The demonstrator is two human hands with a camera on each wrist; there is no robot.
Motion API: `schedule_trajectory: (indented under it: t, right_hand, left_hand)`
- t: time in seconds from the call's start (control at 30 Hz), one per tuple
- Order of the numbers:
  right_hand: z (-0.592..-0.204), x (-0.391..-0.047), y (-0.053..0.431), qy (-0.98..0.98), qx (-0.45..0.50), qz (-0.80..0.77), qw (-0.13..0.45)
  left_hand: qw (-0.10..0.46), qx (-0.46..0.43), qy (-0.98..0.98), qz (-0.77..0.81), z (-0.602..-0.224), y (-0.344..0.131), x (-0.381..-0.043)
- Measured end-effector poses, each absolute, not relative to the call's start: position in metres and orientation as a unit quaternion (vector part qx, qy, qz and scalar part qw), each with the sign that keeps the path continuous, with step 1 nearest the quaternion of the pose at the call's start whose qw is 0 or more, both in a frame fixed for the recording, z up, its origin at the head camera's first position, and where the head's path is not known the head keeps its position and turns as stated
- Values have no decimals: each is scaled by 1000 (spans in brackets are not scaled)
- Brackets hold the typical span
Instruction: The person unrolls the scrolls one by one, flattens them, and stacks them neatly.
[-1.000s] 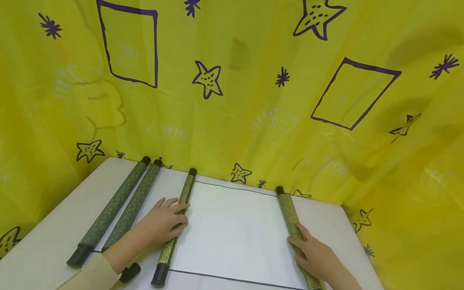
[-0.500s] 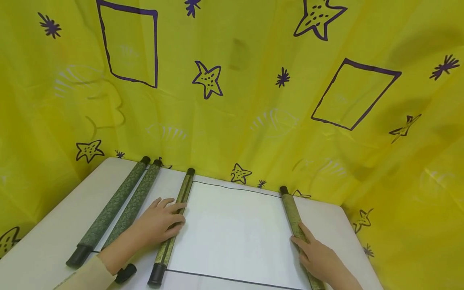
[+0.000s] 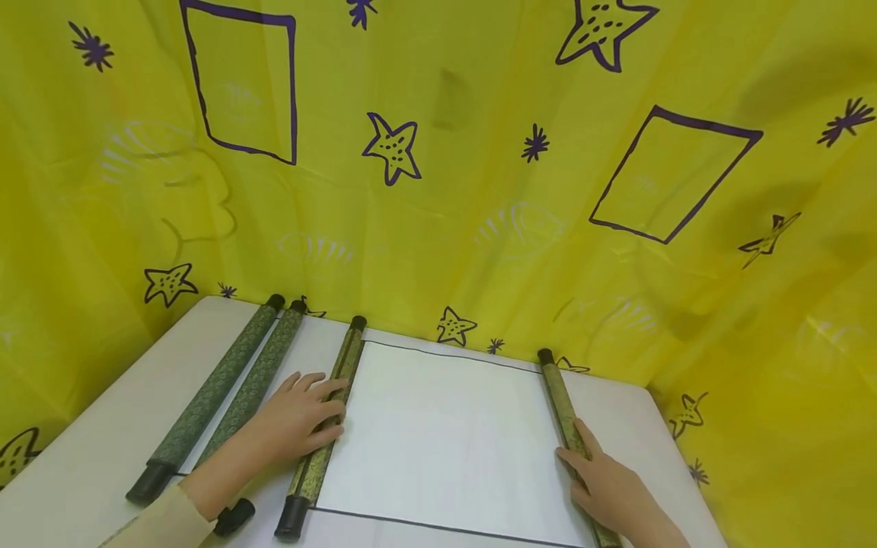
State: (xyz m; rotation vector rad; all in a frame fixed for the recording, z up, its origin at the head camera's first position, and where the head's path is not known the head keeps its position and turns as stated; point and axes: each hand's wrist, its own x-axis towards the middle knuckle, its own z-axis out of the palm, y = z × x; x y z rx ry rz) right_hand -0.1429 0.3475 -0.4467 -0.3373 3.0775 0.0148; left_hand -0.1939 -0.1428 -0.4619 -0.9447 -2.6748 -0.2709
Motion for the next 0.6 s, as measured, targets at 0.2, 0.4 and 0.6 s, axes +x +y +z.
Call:
schedule_trajectory:
  t: [0.2, 0.4, 0.6]
  right_hand:
    - [-448, -142, 351, 992, -122, 9, 6]
    - [-448, -143, 353, 991, -128, 29, 2]
    - [-446, -144, 354, 991, -127, 39, -1]
  left_hand:
    - [154, -332, -926, -89, -465, -148, -193]
    - [160, -332, -925, -93, -467, -155, -192]
    - [161, -327, -927, -88, -467, -158, -192]
